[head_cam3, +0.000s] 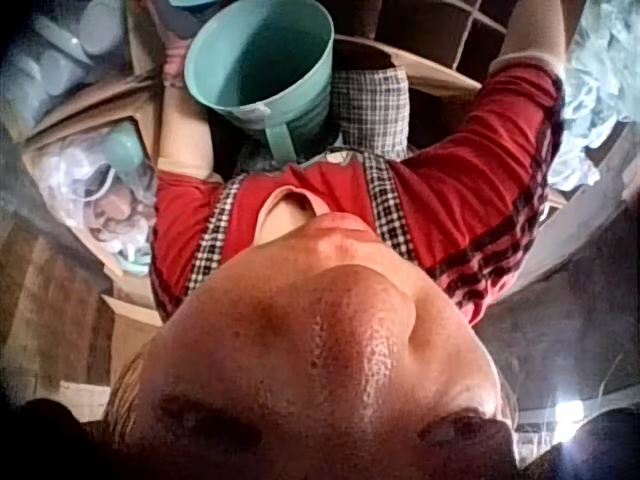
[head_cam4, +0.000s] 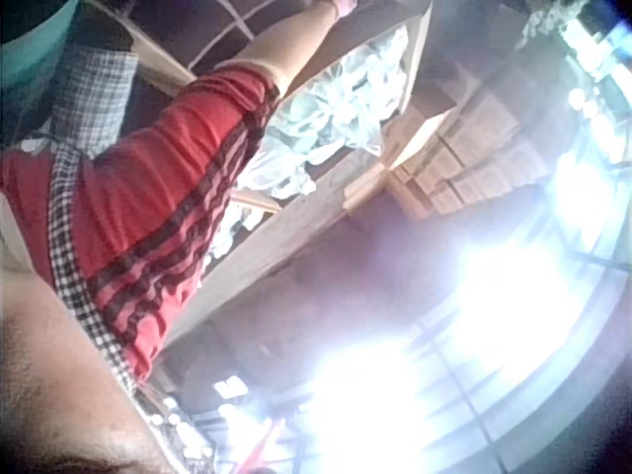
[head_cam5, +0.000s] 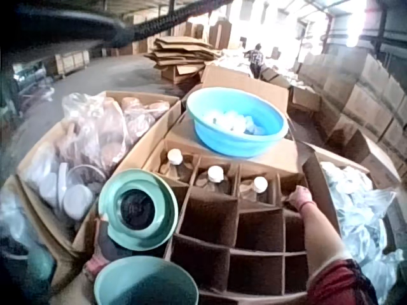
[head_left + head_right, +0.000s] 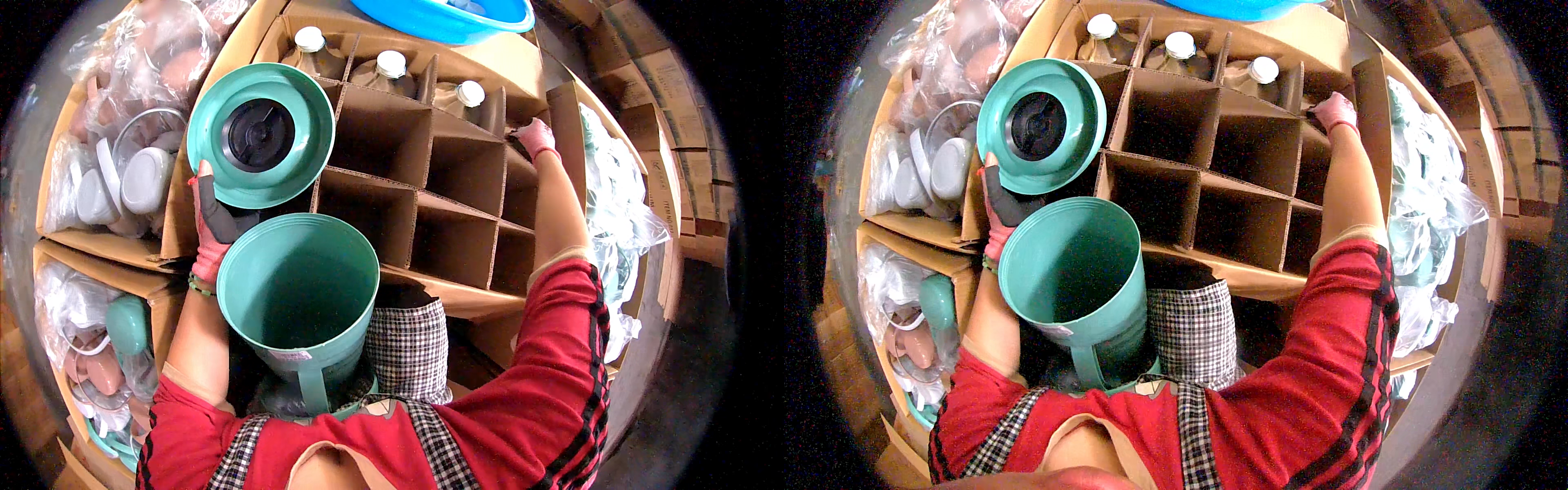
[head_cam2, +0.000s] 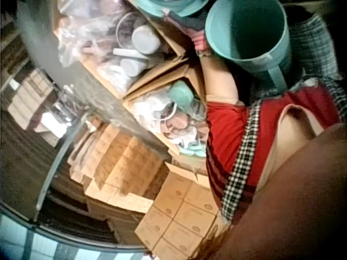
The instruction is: The person unpacks plastic-wrapped kettles of various colors from cardboard boxes, removes the protective plastic, and places the kettles into a compartmentalized cardboard box. The person handles the kettles one by one, inspecting them briefly before packing.
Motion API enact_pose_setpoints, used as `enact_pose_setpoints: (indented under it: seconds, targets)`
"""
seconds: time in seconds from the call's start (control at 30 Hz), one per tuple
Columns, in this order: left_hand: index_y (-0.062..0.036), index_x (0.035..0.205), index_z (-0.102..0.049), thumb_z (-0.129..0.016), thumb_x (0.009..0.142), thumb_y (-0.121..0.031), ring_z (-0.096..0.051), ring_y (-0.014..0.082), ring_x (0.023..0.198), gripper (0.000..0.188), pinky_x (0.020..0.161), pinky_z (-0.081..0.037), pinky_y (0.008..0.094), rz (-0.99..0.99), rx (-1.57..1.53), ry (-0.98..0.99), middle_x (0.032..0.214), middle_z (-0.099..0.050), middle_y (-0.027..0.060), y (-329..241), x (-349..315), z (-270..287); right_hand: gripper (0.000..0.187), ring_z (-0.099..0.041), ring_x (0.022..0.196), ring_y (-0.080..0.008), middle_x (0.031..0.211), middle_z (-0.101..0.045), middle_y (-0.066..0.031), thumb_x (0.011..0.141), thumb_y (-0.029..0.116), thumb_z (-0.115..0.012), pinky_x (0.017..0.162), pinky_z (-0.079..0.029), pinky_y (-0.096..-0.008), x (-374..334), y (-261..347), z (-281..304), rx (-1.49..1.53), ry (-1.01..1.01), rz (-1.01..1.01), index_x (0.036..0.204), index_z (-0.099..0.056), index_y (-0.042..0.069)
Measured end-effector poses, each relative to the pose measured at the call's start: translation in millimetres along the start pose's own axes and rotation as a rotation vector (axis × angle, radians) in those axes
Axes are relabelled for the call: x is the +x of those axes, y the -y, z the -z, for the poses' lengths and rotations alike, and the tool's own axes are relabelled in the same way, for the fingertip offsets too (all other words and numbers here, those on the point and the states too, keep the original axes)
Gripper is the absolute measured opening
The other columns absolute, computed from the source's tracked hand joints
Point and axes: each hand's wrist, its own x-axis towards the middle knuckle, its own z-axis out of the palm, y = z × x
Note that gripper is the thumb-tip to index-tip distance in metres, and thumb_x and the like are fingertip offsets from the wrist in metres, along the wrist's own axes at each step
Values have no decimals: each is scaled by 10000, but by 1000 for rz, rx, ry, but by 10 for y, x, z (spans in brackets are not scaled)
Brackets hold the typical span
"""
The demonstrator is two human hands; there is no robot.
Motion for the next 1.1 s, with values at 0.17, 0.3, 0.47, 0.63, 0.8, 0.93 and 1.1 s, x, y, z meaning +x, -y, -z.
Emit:
enact_pose_setpoints:
  seconds: [0.17,0.3,0.47,0.63,0.8,0.93,1.1]
  targets:
    - [-26,1125,-355,-567,741,-43,-480,166,943,439,799,-417,308,377,-763,-56,1036,-474,92,-98,94,-35,409,-563,868,-313,903,-579,-204,633,326,-648,759,-451,-350,-327,-13,125,52,16,-50,834,-612,-28]
    - [-42,1056,-424,-590,703,-25,-515,181,902,390,770,-437,318,500,-894,-58,1010,-503,76,-117,89,21,454,-566,867,-304,884,-583,-206,594,362,-665,753,-454,-344,-656,-108,736,96,-173,-20,804,-613,-38]
    - [-96,1084,-436,-466,786,-311,-492,229,960,369,783,-433,372,155,-644,-122,1087,-484,83,111,23,128,480,-577,820,-305,844,-594,-188,629,388,-644,688,-456,-344,-1371,-253,1902,92,-261,113,926,-586,16]
    - [-119,1145,-425,-399,820,-411,-446,259,1050,438,867,-377,429,390,-1400,-290,1197,-428,74,-116,-10,296,366,-581,701,-183,814,-611,-102,702,300,-609,638,-452,-289,-2192,-961,2517,721,-345,154,935,-583,18]
    - [-19,1065,-482,-339,854,-302,-252,420,1177,381,987,-182,523,252,-1811,345,1224,-331,272,-202,50,330,269,-549,811,-178,924,-568,-91,774,192,-516,644,-459,-281,-2889,-1085,2084,1380,-338,214,980,-540,20]
    - [-38,1023,-519,-398,834,-301,-365,349,1119,345,954,-259,487,37,-1708,567,1162,-432,203,-593,61,178,301,-525,891,-217,969,-543,-94,743,146,-560,735,-451,-318,-3027,-13,1364,1207,-432,540,1014,-508,25]
    - [-71,852,-506,-503,776,-210,-463,200,881,158,782,-371,322,-178,-1634,210,856,-522,102,-1114,88,443,387,-539,844,-156,957,-540,-66,708,184,-630,715,-445,-257,-3106,1474,983,1814,183,507,1041,-502,34]
